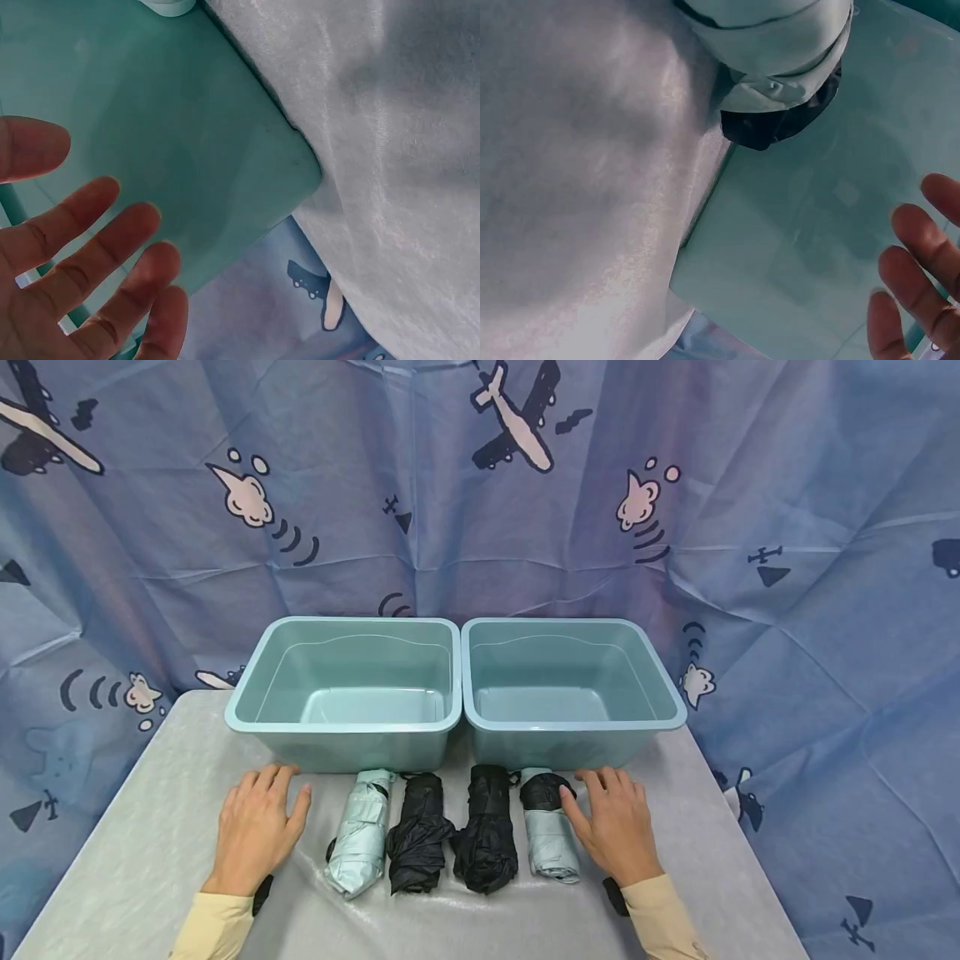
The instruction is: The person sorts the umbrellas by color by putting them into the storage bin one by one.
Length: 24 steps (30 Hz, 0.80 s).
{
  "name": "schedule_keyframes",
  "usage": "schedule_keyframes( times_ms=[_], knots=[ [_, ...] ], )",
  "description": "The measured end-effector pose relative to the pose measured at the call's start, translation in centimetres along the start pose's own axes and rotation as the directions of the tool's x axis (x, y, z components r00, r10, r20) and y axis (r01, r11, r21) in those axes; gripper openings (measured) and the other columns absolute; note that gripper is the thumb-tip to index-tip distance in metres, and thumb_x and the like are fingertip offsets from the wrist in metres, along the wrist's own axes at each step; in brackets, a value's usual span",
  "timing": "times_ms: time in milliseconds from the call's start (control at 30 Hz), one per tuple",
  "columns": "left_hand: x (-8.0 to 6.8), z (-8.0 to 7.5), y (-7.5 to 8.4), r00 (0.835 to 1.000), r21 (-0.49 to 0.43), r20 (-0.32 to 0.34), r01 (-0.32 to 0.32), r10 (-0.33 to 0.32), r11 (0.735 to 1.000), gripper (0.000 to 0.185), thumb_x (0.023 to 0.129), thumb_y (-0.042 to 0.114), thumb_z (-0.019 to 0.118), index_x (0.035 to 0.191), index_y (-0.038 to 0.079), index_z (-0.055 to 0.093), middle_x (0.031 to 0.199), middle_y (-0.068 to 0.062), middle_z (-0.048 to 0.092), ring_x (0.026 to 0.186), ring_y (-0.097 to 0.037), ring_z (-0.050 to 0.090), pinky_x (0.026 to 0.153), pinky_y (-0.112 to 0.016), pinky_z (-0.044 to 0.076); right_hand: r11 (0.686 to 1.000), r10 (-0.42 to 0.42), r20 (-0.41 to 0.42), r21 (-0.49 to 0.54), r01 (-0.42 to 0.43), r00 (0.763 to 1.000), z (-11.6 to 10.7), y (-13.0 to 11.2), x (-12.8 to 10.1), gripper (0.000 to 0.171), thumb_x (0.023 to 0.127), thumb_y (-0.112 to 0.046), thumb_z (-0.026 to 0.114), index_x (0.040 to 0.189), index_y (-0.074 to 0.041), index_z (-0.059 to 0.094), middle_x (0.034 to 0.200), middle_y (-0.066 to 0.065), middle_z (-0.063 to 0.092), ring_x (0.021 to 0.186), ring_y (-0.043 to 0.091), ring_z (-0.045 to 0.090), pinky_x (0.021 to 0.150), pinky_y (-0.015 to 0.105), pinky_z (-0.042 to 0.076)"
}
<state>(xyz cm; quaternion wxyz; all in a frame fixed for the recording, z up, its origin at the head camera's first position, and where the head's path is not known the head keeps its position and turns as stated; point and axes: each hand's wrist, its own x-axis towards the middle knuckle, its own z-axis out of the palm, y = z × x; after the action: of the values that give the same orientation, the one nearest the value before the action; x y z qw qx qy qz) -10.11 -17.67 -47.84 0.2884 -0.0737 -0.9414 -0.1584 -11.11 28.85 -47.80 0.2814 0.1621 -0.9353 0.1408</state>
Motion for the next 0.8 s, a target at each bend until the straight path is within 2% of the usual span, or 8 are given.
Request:
schedule_keyframes(
  times_ms=[133, 333, 433, 533, 600, 667, 733, 800],
  knots=[
    [-0.1, -0.1, 0.0, 1.000, -0.016, -0.014, -0.015, 0.015, 1.000, 0.020, 0.089, 0.014, 0.069, 0.098, -0.003, 0.070, 0.095, -0.020, 0.066, 0.087, -0.043, 0.060, 0.068, -0.055, 0.046, 1.000, -0.012, -0.004, 0.001, 0.012, 1.000, -0.1, 0.1, 0.1, 0.020, 0.087, -0.023, 0.074, 0.092, -0.005, 0.066, 0.088, 0.010, 0.061, 0.080, 0.033, 0.055, 0.065, 0.048, 0.039],
    [0.3, -0.7, -0.2, 0.999, -0.073, -0.036, -0.007, 0.004, 0.997, 0.012, 0.085, 0.010, 0.071, 0.091, 0.000, 0.071, 0.087, -0.015, 0.067, 0.078, -0.039, 0.061, 0.062, -0.053, 0.049, 1.000, -0.015, -0.006, 0.006, 0.015, 1.000, -0.2, 0.2, 0.2, 0.015, 0.085, -0.018, 0.074, 0.087, -0.005, 0.066, 0.084, 0.008, 0.061, 0.074, 0.029, 0.053, 0.061, 0.044, 0.038],
    [0.6, -1.3, -0.5, 0.999, -0.115, -0.043, 0.027, -0.032, 0.993, 0.012, 0.086, 0.011, 0.072, 0.092, 0.001, 0.072, 0.086, -0.012, 0.067, 0.077, -0.036, 0.061, 0.059, -0.053, 0.049, 1.000, -0.017, -0.006, 0.012, 0.017, 1.000, -0.3, 0.1, 0.3, 0.015, 0.085, -0.019, 0.074, 0.088, -0.005, 0.067, 0.084, 0.009, 0.061, 0.075, 0.029, 0.053, 0.062, 0.044, 0.038],
    [0.8, -2.0, -1.2, 0.994, -0.172, -0.014, 0.106, -0.110, 0.979, 0.012, 0.090, 0.015, 0.072, 0.097, 0.005, 0.073, 0.090, -0.010, 0.068, 0.080, -0.030, 0.063, 0.060, -0.052, 0.049, 1.000, -0.013, -0.003, 0.017, 0.013, 1.000, -0.4, 0.0, 0.3, 0.015, 0.084, -0.019, 0.075, 0.088, -0.006, 0.067, 0.085, 0.008, 0.062, 0.076, 0.029, 0.054, 0.063, 0.044, 0.038],
    [1.0, -2.5, -2.0, 0.985, -0.215, 0.023, 0.174, -0.174, 0.961, 0.013, 0.093, 0.017, 0.071, 0.100, 0.006, 0.073, 0.092, -0.009, 0.069, 0.083, -0.028, 0.063, 0.063, -0.049, 0.048, 1.000, -0.004, -0.002, 0.027, 0.004, 1.000, -0.5, -0.1, 0.2, 0.015, 0.084, -0.018, 0.075, 0.089, -0.006, 0.068, 0.085, 0.008, 0.061, 0.077, 0.029, 0.054, 0.064, 0.045, 0.038],
    [1.4, -2.9, -2.9, 0.968, -0.258, 0.059, 0.251, -0.244, 0.933, 0.014, 0.096, 0.019, 0.069, 0.103, 0.007, 0.073, 0.095, -0.009, 0.069, 0.085, -0.026, 0.063, 0.068, -0.045, 0.047, 0.999, 0.010, -0.002, 0.037, -0.010, 1.000, -0.5, -0.1, 0.2, 0.015, 0.084, -0.017, 0.076, 0.089, -0.006, 0.068, 0.085, 0.008, 0.060, 0.077, 0.029, 0.054, 0.065, 0.045, 0.038],
    [1.9, -3.3, -3.9, 0.943, -0.293, 0.088, 0.332, -0.321, 0.896, 0.018, 0.099, 0.021, 0.066, 0.106, 0.005, 0.073, 0.097, -0.010, 0.070, 0.086, -0.025, 0.062, 0.072, -0.040, 0.046, 0.999, 0.023, 0.000, 0.047, -0.023, 1.000, -0.6, -0.1, 0.2, 0.015, 0.084, -0.016, 0.077, 0.090, -0.007, 0.068, 0.085, 0.008, 0.059, 0.078, 0.028, 0.054, 0.066, 0.045, 0.038],
    [2.6, -3.7, -5.0, 0.911, -0.336, 0.101, 0.409, -0.400, 0.848, 0.023, 0.101, 0.022, 0.063, 0.110, 0.003, 0.073, 0.100, -0.013, 0.070, 0.087, -0.021, 0.061, 0.074, -0.032, 0.046, 0.998, 0.034, 0.004, 0.053, -0.034, 0.999, -0.5, -0.1, 0.2, 0.015, 0.084, -0.016, 0.077, 0.091, -0.007, 0.068, 0.085, 0.007, 0.059, 0.078, 0.028, 0.054, 0.067, 0.046, 0.038]
  ],
)
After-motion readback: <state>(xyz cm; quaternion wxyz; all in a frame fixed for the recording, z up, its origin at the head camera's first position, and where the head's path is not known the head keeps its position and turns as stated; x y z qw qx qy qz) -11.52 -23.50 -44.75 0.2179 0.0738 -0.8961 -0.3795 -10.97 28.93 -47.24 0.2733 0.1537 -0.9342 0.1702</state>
